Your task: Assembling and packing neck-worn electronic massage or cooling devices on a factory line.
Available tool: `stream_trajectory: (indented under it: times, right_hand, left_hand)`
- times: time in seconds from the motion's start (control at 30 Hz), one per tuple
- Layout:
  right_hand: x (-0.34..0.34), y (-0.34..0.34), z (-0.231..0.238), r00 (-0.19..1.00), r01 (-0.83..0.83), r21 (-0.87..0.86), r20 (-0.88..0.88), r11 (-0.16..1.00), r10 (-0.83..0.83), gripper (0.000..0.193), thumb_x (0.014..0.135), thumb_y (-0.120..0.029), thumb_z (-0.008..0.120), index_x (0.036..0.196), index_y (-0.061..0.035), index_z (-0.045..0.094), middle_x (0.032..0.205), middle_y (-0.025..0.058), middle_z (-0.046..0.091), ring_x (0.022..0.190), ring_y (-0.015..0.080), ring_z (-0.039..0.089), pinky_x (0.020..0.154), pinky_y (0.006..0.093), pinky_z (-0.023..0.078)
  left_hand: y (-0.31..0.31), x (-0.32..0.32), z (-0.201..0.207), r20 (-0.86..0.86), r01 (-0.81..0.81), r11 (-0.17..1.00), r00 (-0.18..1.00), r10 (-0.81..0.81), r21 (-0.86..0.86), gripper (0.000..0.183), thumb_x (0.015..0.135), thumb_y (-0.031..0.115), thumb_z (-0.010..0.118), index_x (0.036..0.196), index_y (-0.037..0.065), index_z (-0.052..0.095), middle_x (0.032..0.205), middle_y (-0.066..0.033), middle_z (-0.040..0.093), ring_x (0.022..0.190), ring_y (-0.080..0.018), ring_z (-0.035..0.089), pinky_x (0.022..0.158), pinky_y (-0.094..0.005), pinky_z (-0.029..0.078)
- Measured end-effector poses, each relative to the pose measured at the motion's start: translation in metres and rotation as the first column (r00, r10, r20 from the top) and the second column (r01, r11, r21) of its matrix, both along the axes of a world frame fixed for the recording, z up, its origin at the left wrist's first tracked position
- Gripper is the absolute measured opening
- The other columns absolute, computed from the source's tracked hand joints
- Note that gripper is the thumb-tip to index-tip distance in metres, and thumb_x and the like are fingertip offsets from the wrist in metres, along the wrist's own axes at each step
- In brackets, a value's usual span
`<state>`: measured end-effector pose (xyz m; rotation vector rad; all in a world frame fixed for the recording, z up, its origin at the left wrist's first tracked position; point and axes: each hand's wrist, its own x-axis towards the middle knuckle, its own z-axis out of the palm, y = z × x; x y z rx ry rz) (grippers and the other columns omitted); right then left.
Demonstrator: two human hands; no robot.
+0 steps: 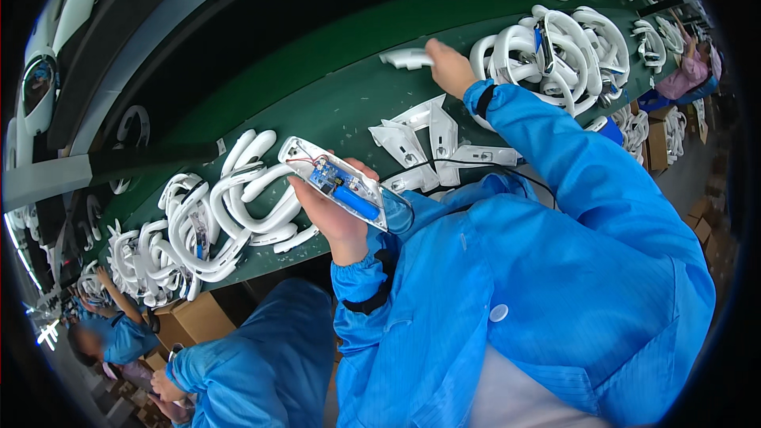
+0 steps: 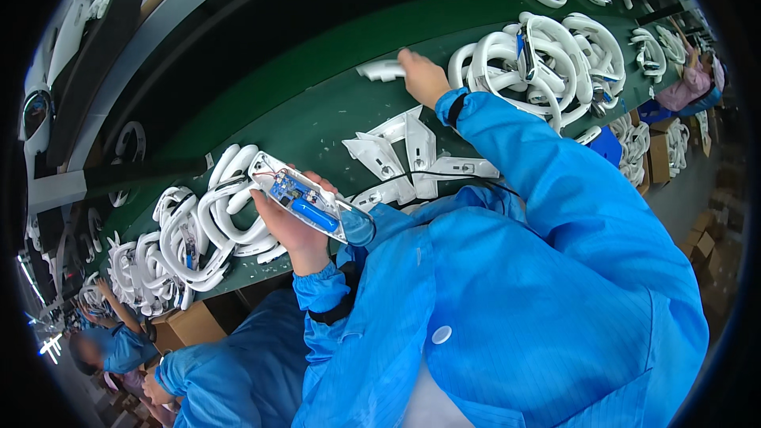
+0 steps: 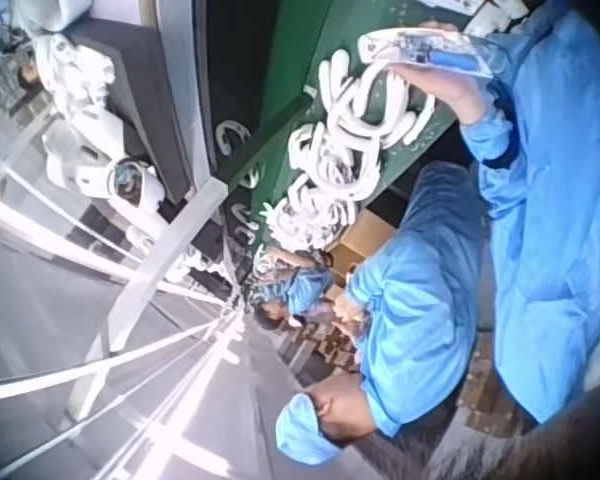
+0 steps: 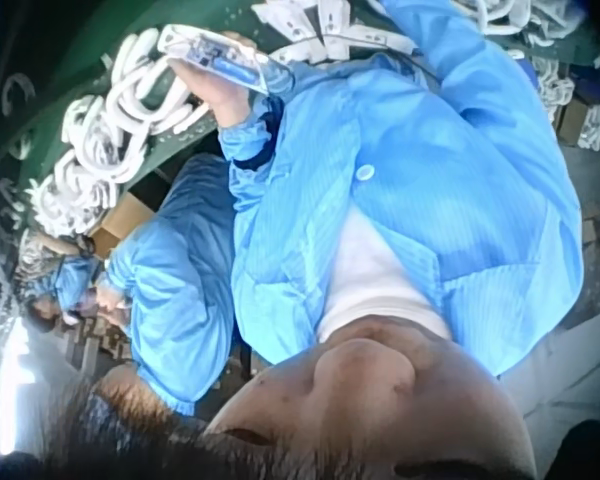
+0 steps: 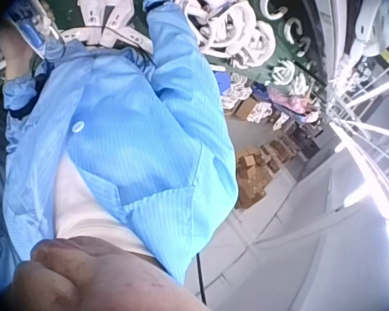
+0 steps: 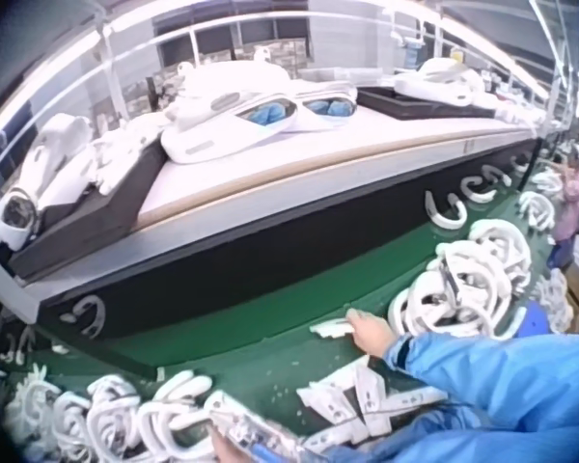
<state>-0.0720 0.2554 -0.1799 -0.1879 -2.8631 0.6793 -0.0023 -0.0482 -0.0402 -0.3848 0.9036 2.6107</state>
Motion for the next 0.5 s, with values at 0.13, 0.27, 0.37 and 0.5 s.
stream_trajectory:
  times: [0.13,0.27,0.37,0.5]
  right_hand:
    - [0.003,-0.004,0.007,0.995,-0.012,0.045,-0.101,0.999,0.016,0.03,0.071,0.004,0.051,0.098,-0.0058,0.043,0.088,0.018,0.053,0.087,0.0361,0.053,0.078,0.0449,0.044]
    - [0.005,0.005,0.006,0.997,0.055,-0.151,-0.049,0.987,-0.063,0.029,0.07,0.004,0.05,0.097,-0.0046,0.043,0.091,0.0204,0.054,0.09,0.0381,0.053,0.079,0.0438,0.044]
    - [-0.002,0.005,0.02,0.948,0.251,-0.513,0.301,0.821,-0.102,0.028,0.075,0.0,0.05,0.103,-0.0025,0.046,0.087,0.017,0.059,0.075,0.0279,0.06,0.066,0.0367,0.049]
    - [0.011,-0.005,0.072,0.868,0.392,-0.81,0.483,0.436,0.118,0.032,0.082,-0.009,0.05,0.112,0.003,0.046,0.081,0.0125,0.061,0.058,0.0157,0.06,0.052,0.0266,0.05]
  left_hand:
    - [0.001,-0.001,-0.002,0.038,-0.03,0.999,0.999,0.032,-0.039,0.061,0.088,0.06,0.026,0.103,0.005,0.049,0.077,-0.0174,0.058,0.066,-0.0318,0.057,0.06,-0.0442,0.047]
    - [0.0,0.001,-0.001,-0.003,-0.006,0.998,1.0,0.005,-0.064,0.06,0.089,0.058,0.025,0.103,0.005,0.049,0.077,-0.0175,0.058,0.066,-0.0318,0.057,0.06,-0.0442,0.047]
    - [0.004,0.0,0.002,0.001,-0.006,0.997,1.0,0.006,-0.077,0.06,0.09,0.057,0.024,0.103,0.004,0.049,0.076,-0.0172,0.058,0.065,-0.0315,0.057,0.059,-0.0439,0.047]
    - [0.006,0.005,0.005,0.066,-0.001,1.0,0.998,0.003,-0.026,0.061,0.09,0.057,0.023,0.104,0.004,0.049,0.074,-0.0168,0.058,0.062,-0.0304,0.058,0.055,-0.0405,0.047]
